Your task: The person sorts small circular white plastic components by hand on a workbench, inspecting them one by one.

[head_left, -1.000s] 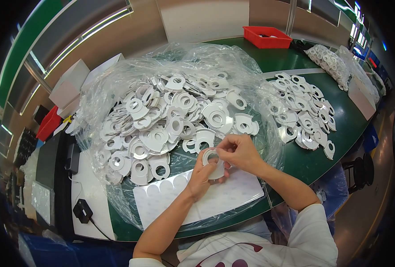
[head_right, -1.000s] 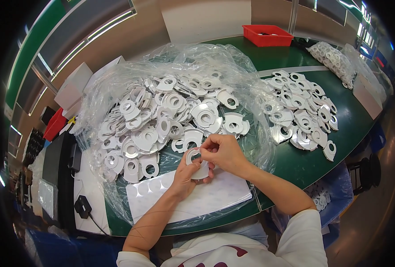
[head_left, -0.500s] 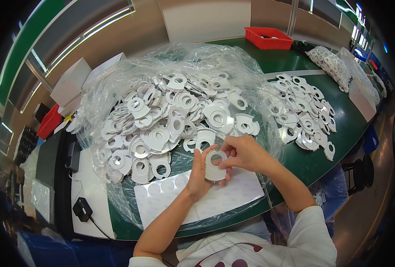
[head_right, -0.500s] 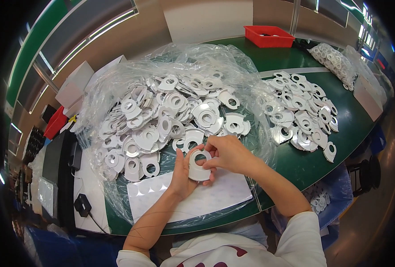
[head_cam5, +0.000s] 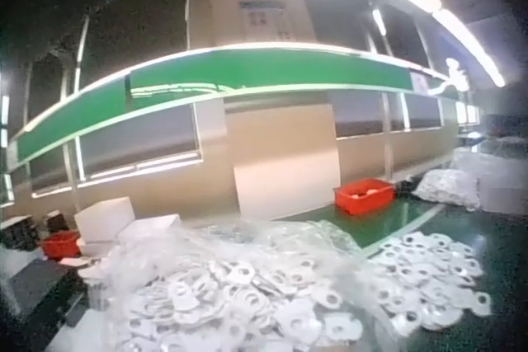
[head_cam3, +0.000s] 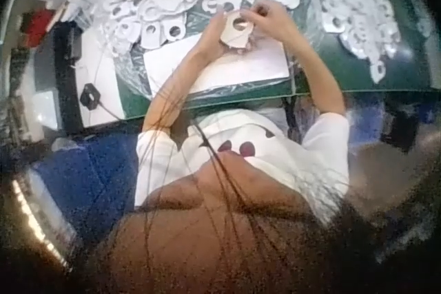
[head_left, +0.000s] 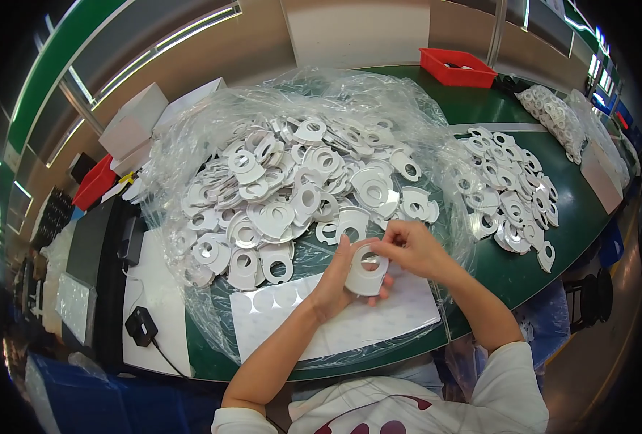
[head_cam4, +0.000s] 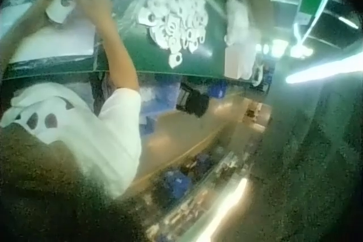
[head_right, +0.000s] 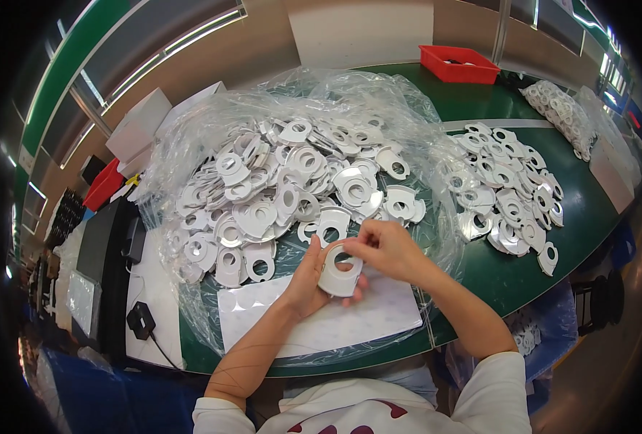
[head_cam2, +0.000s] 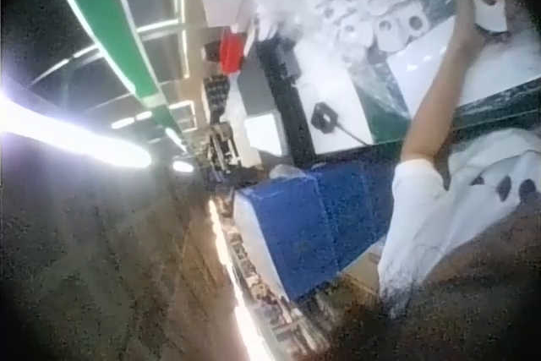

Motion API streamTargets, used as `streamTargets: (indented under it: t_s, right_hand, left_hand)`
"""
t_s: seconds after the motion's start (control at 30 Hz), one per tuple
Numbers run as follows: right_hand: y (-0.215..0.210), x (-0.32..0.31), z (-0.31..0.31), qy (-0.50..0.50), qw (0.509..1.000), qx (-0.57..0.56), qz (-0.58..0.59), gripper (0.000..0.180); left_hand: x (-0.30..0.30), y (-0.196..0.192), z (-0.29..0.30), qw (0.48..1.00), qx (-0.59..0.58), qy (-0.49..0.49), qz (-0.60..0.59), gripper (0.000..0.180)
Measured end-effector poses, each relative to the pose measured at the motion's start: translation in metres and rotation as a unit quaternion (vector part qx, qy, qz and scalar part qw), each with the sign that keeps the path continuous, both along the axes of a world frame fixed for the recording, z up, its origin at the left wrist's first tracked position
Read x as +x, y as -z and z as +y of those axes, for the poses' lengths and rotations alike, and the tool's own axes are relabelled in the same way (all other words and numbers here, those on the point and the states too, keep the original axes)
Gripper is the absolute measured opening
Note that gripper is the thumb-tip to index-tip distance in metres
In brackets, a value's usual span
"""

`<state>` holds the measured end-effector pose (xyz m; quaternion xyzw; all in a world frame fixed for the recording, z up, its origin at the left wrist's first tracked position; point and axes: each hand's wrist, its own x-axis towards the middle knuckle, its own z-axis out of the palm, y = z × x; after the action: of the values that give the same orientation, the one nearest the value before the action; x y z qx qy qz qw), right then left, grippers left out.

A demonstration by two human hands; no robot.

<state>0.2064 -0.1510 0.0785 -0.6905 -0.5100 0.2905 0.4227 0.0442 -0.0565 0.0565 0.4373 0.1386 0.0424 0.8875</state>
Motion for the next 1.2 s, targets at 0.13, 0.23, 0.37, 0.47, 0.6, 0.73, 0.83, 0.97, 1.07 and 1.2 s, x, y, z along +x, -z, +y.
streamTargets:
  t_s: [0.13, 0.23, 0.37, 0.47, 0.6, 0.73, 0.83, 0.97, 1.07, 1.2]
  right_hand:
    - [-0.019, 0.036, -0.002, 0.188, 0.96, 0.155, 0.142, 0.028]
    - [-0.022, 0.073, -0.006, 0.291, 0.868, 0.321, 0.244, 0.026]
    - [-0.006, 0.093, -0.016, 0.342, 0.654, 0.433, 0.518, 0.022]
    - [0.011, 0.075, -0.003, 0.286, 0.757, 0.32, 0.492, 0.019]
    - [0.0, 0.009, 0.009, -0.082, 0.992, 0.065, 0.072, 0.014]
    - [-0.008, -0.03, -0.005, -0.296, 0.934, -0.037, -0.197, 0.027]
    - [-0.016, -0.042, -0.007, -0.287, 0.924, -0.063, -0.244, 0.032]
    - [-0.022, -0.049, 0.003, -0.29, 0.908, -0.098, -0.286, 0.031]
    - [-0.027, -0.05, 0.012, -0.329, 0.891, -0.141, -0.28, 0.03]
    - [-0.024, -0.058, 0.005, -0.357, 0.88, -0.094, -0.298, 0.029]
  left_hand:
    - [-0.01, -0.002, 0.022, 0.937, 0.297, -0.179, -0.035, 0.052]
    - [-0.032, -0.009, 0.056, 0.666, 0.664, -0.327, 0.097, 0.032]
    - [-0.044, -0.005, 0.07, 0.391, 0.819, -0.348, 0.233, 0.032]
    - [-0.044, -0.001, 0.07, 0.383, 0.822, -0.327, 0.265, 0.034]
    - [-0.045, 0.0, 0.07, 0.369, 0.825, -0.323, 0.281, 0.041]
    - [-0.046, -0.003, 0.068, 0.381, 0.815, -0.335, 0.282, 0.052]
    - [-0.047, -0.015, 0.063, 0.377, 0.813, -0.34, 0.285, 0.051]
    - [-0.049, -0.017, 0.061, 0.368, 0.819, -0.344, 0.275, 0.034]
    - [-0.051, -0.021, 0.05, 0.458, 0.777, -0.381, 0.205, 0.026]
    - [-0.045, -0.027, 0.024, 0.878, 0.35, -0.314, 0.085, 0.013]
